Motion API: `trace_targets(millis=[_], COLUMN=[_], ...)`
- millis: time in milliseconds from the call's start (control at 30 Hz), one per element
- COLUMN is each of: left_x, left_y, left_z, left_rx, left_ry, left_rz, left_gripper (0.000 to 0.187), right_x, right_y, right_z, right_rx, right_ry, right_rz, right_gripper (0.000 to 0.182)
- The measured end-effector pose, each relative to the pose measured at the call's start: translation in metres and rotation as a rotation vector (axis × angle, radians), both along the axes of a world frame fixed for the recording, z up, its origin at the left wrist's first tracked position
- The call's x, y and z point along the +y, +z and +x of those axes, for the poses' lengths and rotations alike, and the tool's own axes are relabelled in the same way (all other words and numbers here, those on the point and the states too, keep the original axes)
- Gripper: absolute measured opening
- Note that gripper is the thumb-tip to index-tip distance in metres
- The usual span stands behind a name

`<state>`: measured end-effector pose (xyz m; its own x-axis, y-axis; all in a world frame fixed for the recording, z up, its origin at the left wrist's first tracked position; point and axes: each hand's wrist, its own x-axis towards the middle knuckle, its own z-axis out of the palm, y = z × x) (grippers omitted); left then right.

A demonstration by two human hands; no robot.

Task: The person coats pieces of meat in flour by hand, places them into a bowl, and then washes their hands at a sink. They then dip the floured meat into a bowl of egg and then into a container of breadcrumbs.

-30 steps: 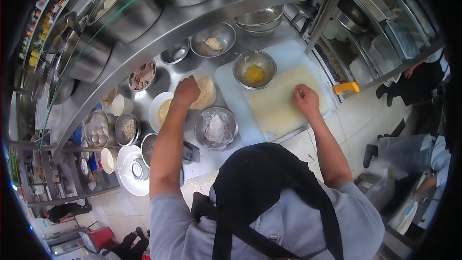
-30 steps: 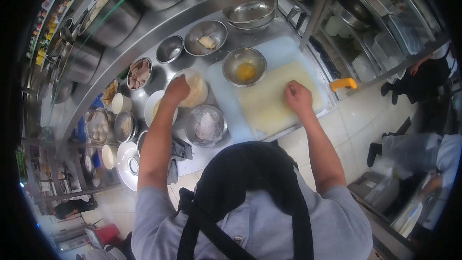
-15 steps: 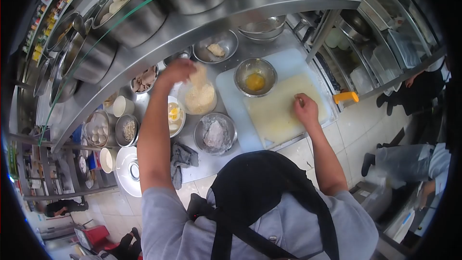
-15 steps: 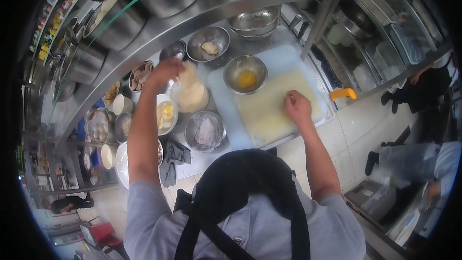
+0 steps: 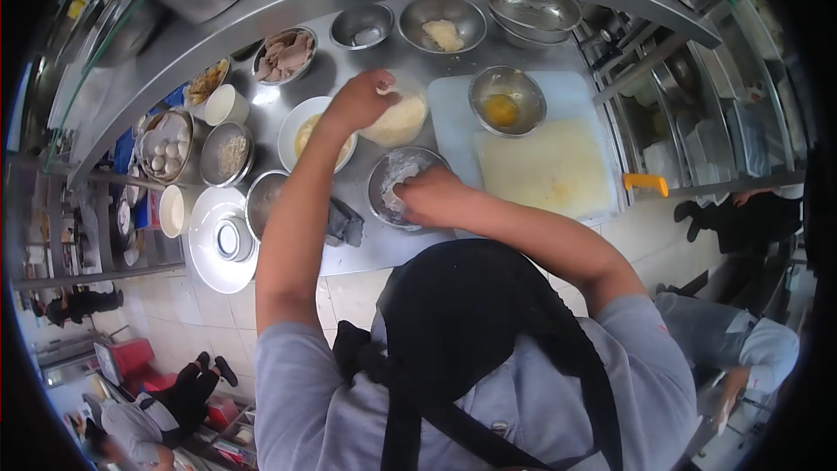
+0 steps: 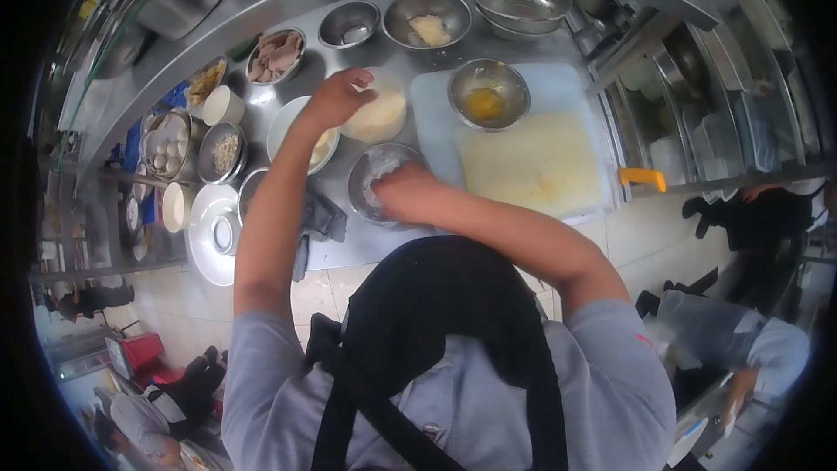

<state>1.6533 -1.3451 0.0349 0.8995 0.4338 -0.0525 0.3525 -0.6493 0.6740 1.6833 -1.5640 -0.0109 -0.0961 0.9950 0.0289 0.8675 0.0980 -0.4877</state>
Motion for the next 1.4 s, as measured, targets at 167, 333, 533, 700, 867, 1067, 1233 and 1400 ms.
trace_targets(millis=[167, 333, 533, 700, 867, 1067, 1233, 1400], left_x=[-0.004, -0.006, -0.005, -0.006, -0.005, -0.001, -0.002, -0.001], left_y=[-0.024, -0.025, -0.02, -0.022, -0.032, -0.039, -0.035, -0.036], left_z=[-0.021, -0.026, -0.026, -0.021, -0.018, -0.015, -0.013, -0.01], left_rx=[-0.067, -0.111, -0.159, -0.143, -0.127, -0.171, -0.139, -0.121], left_ry=[0.044, 0.029, 0.024, 0.055, 0.07, 0.066, 0.104, 0.103], left_rz=[0.006, 0.008, -0.037, -0.037, -0.093, -0.112, -0.122, -0.118], left_gripper=[0.037, 0.035, 0.032, 0.033, 0.035, 0.033, 0.033, 0.034], right_x=[0.032, 0.023, -0.021, -0.042, -0.042, -0.034, -0.031, -0.035], right_y=[-0.015, -0.004, 0.032, 0.065, 0.008, 0.015, 0.048, 0.039], right_z=[-0.017, -0.004, 0.084, 0.147, 0.177, 0.177, 0.211, 0.218], right_rx=[-0.273, -0.134, 0.488, 0.3, -0.363, -0.389, -0.052, -0.325], right_ry=[0.087, -0.238, -0.784, -0.859, -0.591, -0.46, -0.641, -0.782], right_rz=[-0.141, -0.063, 0.065, 0.135, -0.006, -0.227, -0.22, -0.04], right_gripper=[0.028, 0.021, 0.029, 0.024, 0.017, 0.019, 0.024, 0.03])
